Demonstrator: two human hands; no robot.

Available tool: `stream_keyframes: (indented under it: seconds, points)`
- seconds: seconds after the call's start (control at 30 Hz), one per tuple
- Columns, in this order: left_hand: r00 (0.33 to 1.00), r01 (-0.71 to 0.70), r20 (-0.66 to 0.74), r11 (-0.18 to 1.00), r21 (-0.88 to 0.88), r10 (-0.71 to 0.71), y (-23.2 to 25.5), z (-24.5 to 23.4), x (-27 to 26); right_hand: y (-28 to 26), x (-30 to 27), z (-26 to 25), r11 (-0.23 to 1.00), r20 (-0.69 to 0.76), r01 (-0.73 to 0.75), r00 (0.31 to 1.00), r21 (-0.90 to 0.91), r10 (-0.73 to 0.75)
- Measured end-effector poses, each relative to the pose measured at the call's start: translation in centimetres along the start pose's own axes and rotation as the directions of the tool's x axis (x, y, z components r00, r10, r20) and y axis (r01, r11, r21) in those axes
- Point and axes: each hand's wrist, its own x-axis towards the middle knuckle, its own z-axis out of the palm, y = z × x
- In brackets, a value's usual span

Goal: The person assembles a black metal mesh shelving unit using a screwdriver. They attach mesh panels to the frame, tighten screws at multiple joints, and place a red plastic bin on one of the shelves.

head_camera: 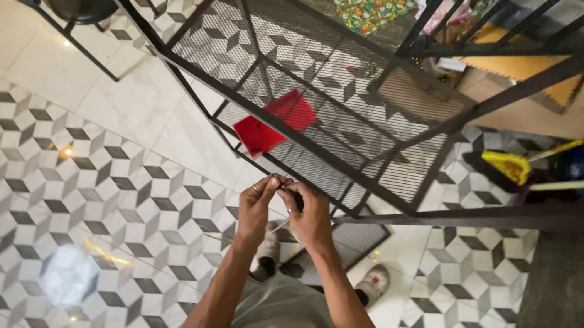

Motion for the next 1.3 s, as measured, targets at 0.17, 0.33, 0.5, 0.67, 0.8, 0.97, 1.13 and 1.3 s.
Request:
stream_keyframes:
  seconds: [0.17,0.33,0.5,0.67,0.8,0.97,1.13,1.3]
  points:
    - [0.996,0.089,0.033,0.995,-0.04,-0.088,0.6,-4.0,3.4,-1.0,2.3,4.4,0.874,0.072,-0.464,0.886,0.144,0.458]
    - [0.995,0.089,0.054,0.996,0.005,-0.089,0.5,-6.5,5.2,-2.0,3.4,6.7,0.866,0.034,-0.462,0.885,0.192,0.464]
    - [0.995,0.097,0.033,0.995,-0.039,-0.096,1.1,-7.7,6.9,-3.8,5.1,8.3,0.995,-0.114,-0.098,0.988,0.015,0.099]
    - [0.994,0.099,0.044,0.992,-0.079,-0.096,1.0,-9.3,8.0,-3.3,6.7,8.5,0.701,0.22,-0.659,0.752,0.271,0.622]
    - [0.991,0.133,-0.022,0.987,-0.094,-0.135,-0.4,-9.4,8.7,-2.2,6.7,9.9,0.987,-0.058,-0.155,0.987,-0.048,0.152]
    - [0.968,0.24,-0.032,0.953,-0.187,-0.25,-3.4,-10.0,9.3,1.1,6.9,10.2,0.809,0.172,-0.583,0.791,-0.075,0.587]
    - [0.956,0.257,-0.077,0.936,-0.243,-0.282,-7.0,-10.8,9.9,3.2,5.2,12.0,0.98,-0.135,-0.17,0.979,-0.1,0.156]
    - [0.894,0.302,-0.218,0.886,-0.351,-0.391,-5.3,-14.3,13.8,6.2,4.0,8.1,0.533,0.359,-0.756,0.652,0.38,0.667]
